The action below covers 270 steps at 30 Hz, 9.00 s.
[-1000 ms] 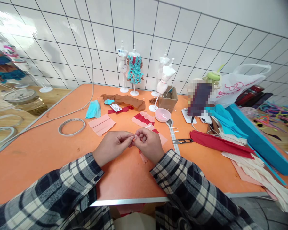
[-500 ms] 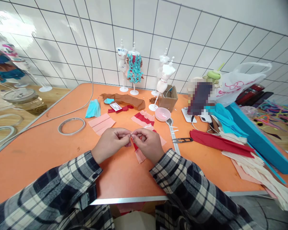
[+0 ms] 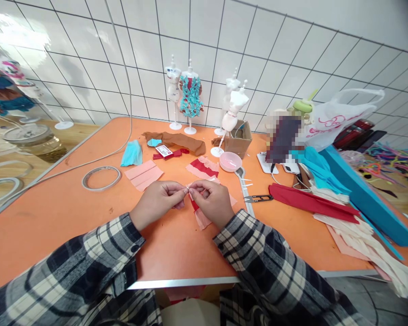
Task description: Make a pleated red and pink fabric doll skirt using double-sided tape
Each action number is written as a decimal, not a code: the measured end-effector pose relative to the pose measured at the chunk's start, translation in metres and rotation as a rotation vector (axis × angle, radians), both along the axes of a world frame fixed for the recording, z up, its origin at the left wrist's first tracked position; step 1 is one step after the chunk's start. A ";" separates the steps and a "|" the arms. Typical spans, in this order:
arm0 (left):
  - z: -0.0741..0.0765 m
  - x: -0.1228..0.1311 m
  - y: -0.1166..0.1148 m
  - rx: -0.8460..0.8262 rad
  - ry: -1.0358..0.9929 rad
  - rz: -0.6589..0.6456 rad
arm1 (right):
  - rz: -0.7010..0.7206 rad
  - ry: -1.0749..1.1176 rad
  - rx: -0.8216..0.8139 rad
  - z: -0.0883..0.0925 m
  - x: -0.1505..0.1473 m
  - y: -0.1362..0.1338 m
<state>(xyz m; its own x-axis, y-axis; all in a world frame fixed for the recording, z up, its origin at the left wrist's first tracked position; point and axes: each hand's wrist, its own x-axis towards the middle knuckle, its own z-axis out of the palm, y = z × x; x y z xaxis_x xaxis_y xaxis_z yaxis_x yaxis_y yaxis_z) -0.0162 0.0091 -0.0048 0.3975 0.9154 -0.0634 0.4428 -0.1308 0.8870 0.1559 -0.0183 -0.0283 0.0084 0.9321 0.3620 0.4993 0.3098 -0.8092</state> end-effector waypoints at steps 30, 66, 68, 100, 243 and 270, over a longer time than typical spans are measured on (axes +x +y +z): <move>0.000 0.001 0.002 -0.094 -0.097 0.006 | 0.024 -0.121 0.060 0.001 0.003 0.000; -0.001 0.000 0.000 0.027 0.075 0.004 | 0.093 -0.118 -0.001 0.000 0.001 0.001; 0.001 0.001 -0.002 0.042 0.091 -0.003 | 0.098 -0.140 -0.024 0.000 0.001 0.001; 0.000 -0.096 -0.047 -0.431 0.073 0.203 | -0.121 -0.347 -0.324 -0.011 0.008 0.014; -0.038 -0.073 -0.069 0.903 0.602 -0.128 | -0.048 -0.462 0.028 0.042 0.066 0.043; 0.000 -0.012 0.000 0.375 0.630 -0.261 | 0.234 -0.560 -0.228 -0.010 0.026 -0.001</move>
<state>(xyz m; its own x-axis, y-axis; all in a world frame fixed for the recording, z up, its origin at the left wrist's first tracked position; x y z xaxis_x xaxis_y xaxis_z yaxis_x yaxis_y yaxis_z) -0.0280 0.0095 -0.0049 0.5951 0.8019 -0.0538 0.7622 -0.5419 0.3540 0.1822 -0.0196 -0.0385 -0.3368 0.9405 0.0456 0.8051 0.3127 -0.5040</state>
